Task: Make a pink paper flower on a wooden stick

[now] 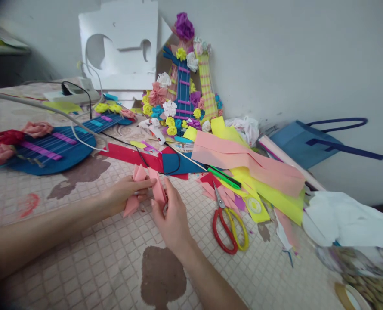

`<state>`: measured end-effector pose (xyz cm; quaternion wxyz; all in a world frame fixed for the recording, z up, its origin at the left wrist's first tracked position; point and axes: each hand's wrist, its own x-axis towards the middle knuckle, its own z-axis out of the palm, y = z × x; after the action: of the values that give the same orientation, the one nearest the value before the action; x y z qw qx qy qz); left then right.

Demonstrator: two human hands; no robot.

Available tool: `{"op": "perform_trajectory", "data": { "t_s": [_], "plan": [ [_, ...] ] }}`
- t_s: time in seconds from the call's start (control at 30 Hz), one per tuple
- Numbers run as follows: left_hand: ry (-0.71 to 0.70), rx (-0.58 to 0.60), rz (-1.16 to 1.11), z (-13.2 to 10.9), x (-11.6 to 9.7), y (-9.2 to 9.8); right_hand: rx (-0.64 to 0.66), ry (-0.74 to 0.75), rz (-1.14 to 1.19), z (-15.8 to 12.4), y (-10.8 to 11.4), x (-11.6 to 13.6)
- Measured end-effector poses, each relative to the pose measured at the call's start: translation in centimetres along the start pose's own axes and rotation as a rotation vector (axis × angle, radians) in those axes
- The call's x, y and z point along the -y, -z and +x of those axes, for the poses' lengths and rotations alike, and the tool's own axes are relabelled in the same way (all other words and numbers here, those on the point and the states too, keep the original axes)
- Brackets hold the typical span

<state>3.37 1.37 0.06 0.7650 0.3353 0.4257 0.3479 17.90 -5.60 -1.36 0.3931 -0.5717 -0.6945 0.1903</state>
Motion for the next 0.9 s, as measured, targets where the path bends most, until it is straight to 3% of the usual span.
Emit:
{"op": "perform_trajectory", "data": {
  "t_s": [0.9],
  "plan": [
    [-0.035, -0.065, -0.059, 0.56, -0.23, 0.15, 0.013, 0.061, -0.022, 0.25, 0.01, -0.46]
  ]
}}
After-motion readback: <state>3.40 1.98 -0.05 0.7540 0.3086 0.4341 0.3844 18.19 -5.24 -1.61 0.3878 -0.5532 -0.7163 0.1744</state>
